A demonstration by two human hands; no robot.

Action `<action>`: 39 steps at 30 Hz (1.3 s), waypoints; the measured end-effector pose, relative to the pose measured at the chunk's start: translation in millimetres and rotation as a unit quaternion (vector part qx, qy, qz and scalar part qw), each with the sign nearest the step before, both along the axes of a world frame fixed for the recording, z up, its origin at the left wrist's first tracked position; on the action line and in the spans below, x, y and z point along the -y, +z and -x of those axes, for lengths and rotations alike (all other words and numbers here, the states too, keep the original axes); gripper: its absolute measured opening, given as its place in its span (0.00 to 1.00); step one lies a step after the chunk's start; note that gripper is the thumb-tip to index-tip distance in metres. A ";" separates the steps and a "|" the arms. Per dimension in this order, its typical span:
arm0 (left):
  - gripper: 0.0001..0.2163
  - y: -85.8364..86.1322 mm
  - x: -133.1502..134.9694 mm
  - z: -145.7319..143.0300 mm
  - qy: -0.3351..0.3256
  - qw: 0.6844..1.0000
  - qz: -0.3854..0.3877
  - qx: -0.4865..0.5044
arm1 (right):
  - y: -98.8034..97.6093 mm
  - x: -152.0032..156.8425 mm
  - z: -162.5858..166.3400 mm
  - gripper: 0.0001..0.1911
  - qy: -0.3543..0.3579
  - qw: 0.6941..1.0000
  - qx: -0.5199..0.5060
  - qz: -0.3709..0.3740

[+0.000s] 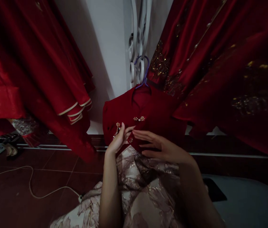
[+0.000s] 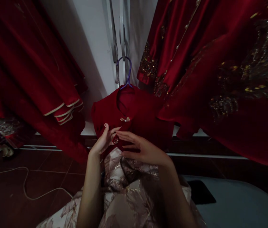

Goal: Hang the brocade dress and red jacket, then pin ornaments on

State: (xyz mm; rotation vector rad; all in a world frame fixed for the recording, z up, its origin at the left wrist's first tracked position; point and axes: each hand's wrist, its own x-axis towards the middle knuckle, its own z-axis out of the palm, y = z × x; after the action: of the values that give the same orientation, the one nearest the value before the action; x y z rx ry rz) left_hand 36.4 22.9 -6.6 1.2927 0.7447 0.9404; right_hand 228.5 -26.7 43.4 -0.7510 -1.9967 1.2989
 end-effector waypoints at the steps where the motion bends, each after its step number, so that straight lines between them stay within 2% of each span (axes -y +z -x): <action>1: 0.28 1.0 1.6 3.9 -0.012 1.000 -0.002 -0.003 | 0.0 -0.9 -0.4 0.29 -0.002 1.000 0.008 -0.011; 4: 0.24 0.8 5.2 7.0 -0.055 0.997 -0.038 -0.036 | -4.1 -6.3 -3.3 0.20 -0.053 0.998 0.022 -0.032; 6: 0.24 0.5 5.7 5.4 -0.077 0.993 -0.063 -0.064 | -9.5 -11.0 -5.8 0.15 -0.096 0.994 0.047 -0.022; 8: 0.19 1.8 5.3 5.2 -0.076 0.990 -0.082 -0.084 | -15.8 -15.3 -6.3 0.13 -0.130 0.988 0.078 -0.008; 11: 0.16 6.8 5.8 11.5 -0.041 0.990 -0.095 -0.099 | -26.3 -19.4 0.7 0.14 -0.179 0.980 0.085 -0.009; 15: 0.18 12.9 10.0 24.0 -0.026 0.993 -0.075 -0.087 | -40.9 -21.3 21.9 0.23 -0.218 0.975 0.043 -0.007; 18: 0.17 14.1 12.2 28.9 -0.012 0.994 -0.065 -0.082 | -49.2 -23.2 34.7 0.20 -0.232 0.972 0.035 -0.011; 22: 0.15 12.8 8.4 31.0 0.058 0.993 -0.063 -0.078 | -54.1 -27.8 37.4 0.16 -0.260 0.965 0.035 -0.004; 24: 0.13 10.5 3.6 32.5 0.123 0.985 -0.087 -0.081 | -54.8 -29.8 34.4 0.18 -0.271 0.962 0.036 0.010; 27: 0.08 3.6 -4.6 36.9 0.282 0.937 -0.162 -0.129 | -54.5 -31.7 28.4 0.19 -0.270 0.961 0.041 0.030; 29: 0.07 -2.5 -8.6 40.5 0.339 0.902 -0.193 -0.184 | -53.5 -32.2 25.1 0.19 -0.271 0.961 0.044 0.031; 31: 0.07 -8.3 -10.8 43.1 0.333 0.893 -0.202 -0.226 | -52.2 -32.1 23.3 0.19 -0.283 0.958 0.045 0.022; 33: 0.07 -12.7 -11.8 43.3 0.309 0.897 -0.205 -0.240 | -50.7 -31.5 23.4 0.18 -0.297 0.954 0.045 0.007; 39: 0.11 -19.2 -15.4 32.0 0.266 0.918 -0.208 -0.207 | -49.7 -29.3 32.0 0.16 -0.322 0.946 -0.035 -0.008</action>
State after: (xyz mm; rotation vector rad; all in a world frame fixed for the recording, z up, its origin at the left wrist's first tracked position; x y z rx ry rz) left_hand 4.4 38.3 -25.8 1.7361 1.3231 1.3287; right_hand 196.5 2.7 -6.2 -1.2019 -1.5036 0.8977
